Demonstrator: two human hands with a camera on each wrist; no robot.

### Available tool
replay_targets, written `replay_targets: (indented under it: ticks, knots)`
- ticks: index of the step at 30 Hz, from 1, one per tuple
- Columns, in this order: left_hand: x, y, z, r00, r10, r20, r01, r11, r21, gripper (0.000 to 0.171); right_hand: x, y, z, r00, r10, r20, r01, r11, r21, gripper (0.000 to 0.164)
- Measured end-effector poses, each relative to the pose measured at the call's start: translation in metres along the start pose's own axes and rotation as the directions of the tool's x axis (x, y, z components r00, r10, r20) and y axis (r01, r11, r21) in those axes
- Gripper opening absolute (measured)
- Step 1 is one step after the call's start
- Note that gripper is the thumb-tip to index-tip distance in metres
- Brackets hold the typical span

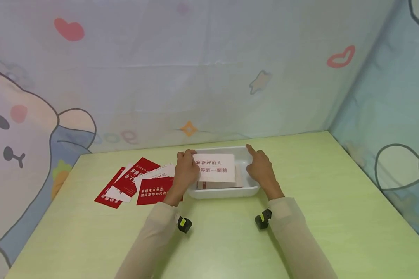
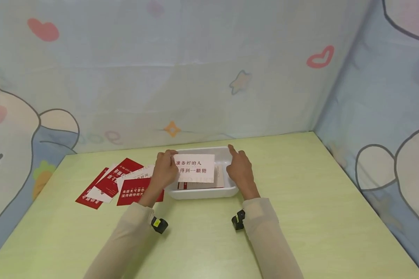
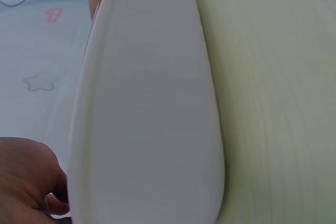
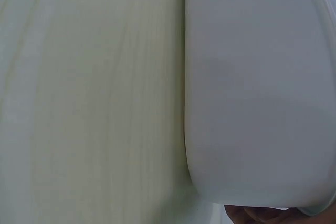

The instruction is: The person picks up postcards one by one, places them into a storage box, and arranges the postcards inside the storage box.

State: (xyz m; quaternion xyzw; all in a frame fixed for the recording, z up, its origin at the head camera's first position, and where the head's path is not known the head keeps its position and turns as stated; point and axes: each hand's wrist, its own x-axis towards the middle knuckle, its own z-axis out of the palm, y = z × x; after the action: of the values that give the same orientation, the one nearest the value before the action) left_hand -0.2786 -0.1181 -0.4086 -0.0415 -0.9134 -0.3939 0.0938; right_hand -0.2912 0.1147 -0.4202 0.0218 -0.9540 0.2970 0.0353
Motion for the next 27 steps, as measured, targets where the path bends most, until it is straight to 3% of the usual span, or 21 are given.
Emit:
replay_targets:
  ticks: [14, 21, 27]
  knots:
    - [0.001, 0.002, 0.022, 0.999, 0.023, 0.036, -0.024, 0.999, 0.024, 0.034, -0.001, 0.002, 0.002, 1.000, -0.005, -0.017, 0.005, 1.000, 0.008, 0.075]
    - [-0.004, 0.001, 0.024, 0.999, 0.034, 0.025, -0.036, 0.997, 0.066, 0.034, -0.002, 0.001, 0.001, 1.000, -0.011, -0.020, 0.011, 1.000, 0.006, 0.074]
    - [-0.003, 0.001, 0.023, 0.998, 0.055, 0.031, -0.056, 0.997, 0.051, 0.035, -0.003, 0.001, 0.000, 0.999, -0.009, -0.033, 0.009, 1.000, 0.004, 0.073]
